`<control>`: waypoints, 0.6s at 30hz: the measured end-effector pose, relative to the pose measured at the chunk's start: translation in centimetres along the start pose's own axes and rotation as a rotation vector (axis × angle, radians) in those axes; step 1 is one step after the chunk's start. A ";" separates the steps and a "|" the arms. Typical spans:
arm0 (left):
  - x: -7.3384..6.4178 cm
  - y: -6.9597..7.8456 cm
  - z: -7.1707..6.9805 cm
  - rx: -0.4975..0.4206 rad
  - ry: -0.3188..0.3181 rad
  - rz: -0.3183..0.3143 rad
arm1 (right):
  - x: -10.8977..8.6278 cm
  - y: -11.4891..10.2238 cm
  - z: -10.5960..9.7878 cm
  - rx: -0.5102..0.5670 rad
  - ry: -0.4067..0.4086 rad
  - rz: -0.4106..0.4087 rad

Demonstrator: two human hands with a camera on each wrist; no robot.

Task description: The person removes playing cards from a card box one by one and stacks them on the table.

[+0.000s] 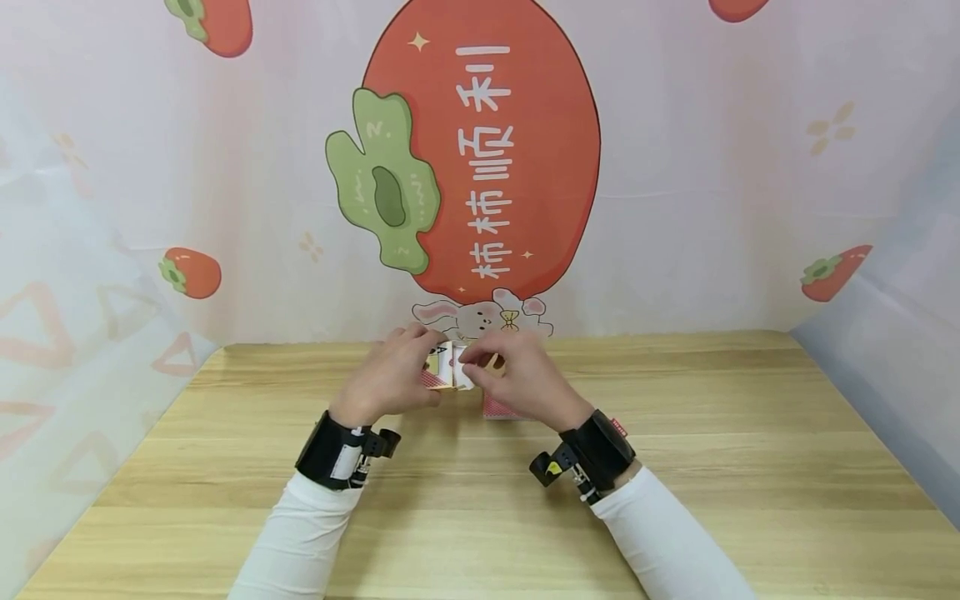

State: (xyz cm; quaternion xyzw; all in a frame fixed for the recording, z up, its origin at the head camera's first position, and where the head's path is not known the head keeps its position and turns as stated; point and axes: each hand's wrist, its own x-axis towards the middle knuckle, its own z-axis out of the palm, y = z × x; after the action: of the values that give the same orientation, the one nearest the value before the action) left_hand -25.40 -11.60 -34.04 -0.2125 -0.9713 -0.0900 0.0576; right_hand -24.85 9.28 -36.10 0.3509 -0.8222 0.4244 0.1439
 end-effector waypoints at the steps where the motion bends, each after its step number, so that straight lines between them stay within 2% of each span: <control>1: 0.0 0.1 0.0 0.000 0.000 0.006 | 0.0 -0.1 0.1 -0.009 -0.015 0.009; 8: 0.0 0.4 -0.2 0.000 0.028 0.058 | 0.0 0.0 0.8 -0.074 -0.070 0.110; 18: -0.1 1.0 -0.2 0.000 0.044 0.138 | -0.1 0.3 1.2 -0.030 -0.063 0.247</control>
State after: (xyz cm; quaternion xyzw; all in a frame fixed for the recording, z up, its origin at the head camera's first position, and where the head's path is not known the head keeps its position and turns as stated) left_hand -24.88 -10.81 -33.76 -0.2769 -0.9528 -0.0904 0.0852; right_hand -24.90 8.53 -37.04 0.2581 -0.8695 0.4152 0.0699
